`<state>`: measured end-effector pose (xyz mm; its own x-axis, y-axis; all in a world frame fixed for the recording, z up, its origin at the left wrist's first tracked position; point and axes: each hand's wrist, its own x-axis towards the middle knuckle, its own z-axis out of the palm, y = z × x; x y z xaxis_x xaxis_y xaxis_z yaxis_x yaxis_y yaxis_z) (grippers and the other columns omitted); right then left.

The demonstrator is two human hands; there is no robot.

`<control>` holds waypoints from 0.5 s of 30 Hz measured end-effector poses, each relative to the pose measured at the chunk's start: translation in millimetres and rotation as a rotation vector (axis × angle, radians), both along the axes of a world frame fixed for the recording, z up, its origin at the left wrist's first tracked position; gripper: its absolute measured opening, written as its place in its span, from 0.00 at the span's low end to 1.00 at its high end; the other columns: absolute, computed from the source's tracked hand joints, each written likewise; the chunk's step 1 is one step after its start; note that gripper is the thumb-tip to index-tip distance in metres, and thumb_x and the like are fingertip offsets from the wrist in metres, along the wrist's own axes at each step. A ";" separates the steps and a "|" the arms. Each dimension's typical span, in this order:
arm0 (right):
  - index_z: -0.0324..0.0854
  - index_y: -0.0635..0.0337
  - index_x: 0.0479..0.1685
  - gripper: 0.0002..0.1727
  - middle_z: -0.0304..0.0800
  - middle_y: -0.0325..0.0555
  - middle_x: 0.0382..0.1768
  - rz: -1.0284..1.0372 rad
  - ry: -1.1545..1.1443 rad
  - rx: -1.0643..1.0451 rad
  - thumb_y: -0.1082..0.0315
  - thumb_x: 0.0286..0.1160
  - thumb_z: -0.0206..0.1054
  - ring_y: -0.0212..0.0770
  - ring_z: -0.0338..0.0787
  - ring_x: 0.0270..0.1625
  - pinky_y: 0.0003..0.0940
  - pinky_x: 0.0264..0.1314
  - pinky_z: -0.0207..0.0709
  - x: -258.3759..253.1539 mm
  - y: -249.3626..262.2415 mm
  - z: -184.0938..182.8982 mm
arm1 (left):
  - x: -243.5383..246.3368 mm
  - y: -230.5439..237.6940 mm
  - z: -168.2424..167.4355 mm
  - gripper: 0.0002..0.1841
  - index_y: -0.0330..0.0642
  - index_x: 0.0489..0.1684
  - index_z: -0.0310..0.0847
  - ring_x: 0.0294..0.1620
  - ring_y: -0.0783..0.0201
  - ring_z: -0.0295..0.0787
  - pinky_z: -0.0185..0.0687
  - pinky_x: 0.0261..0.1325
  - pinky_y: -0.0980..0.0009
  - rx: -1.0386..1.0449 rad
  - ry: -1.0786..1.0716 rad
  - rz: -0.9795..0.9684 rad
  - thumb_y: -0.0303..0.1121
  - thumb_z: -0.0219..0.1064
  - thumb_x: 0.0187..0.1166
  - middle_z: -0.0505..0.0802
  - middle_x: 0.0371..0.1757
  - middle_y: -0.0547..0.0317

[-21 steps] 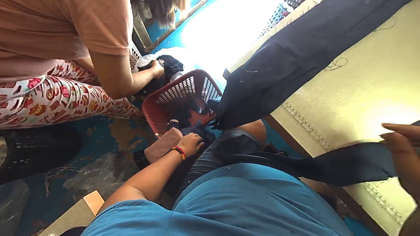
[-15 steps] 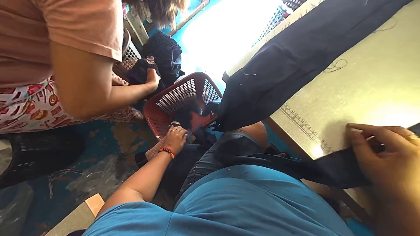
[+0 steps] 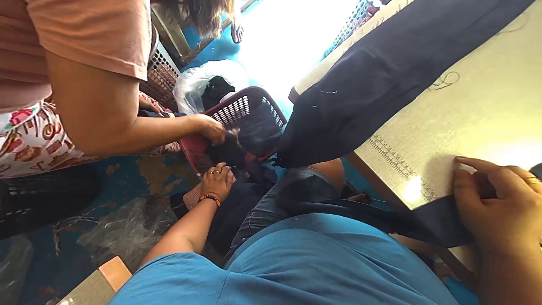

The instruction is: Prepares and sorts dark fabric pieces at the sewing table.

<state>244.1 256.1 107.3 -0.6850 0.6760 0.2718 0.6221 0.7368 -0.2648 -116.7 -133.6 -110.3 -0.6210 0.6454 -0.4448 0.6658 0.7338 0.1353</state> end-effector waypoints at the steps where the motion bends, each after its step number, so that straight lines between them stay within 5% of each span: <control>1: 0.88 0.64 0.61 0.19 0.84 0.62 0.33 -0.001 -0.001 0.003 0.61 0.86 0.59 0.54 0.81 0.37 0.48 0.46 0.72 0.3 0.7 -0.3 | 0.1 -0.1 -0.9 0.27 0.50 0.78 0.78 0.85 0.44 0.69 0.63 0.81 0.40 0.018 0.009 -0.003 0.51 0.44 0.90 0.72 0.88 0.53; 15: 0.89 0.65 0.60 0.19 0.83 0.60 0.31 -0.009 0.011 0.013 0.61 0.86 0.59 0.53 0.80 0.35 0.46 0.44 0.71 -0.4 -0.6 -1.1 | -0.4 1.0 1.5 0.28 0.54 0.79 0.76 0.86 0.47 0.67 0.62 0.82 0.43 -0.025 0.002 0.000 0.52 0.42 0.90 0.71 0.89 0.57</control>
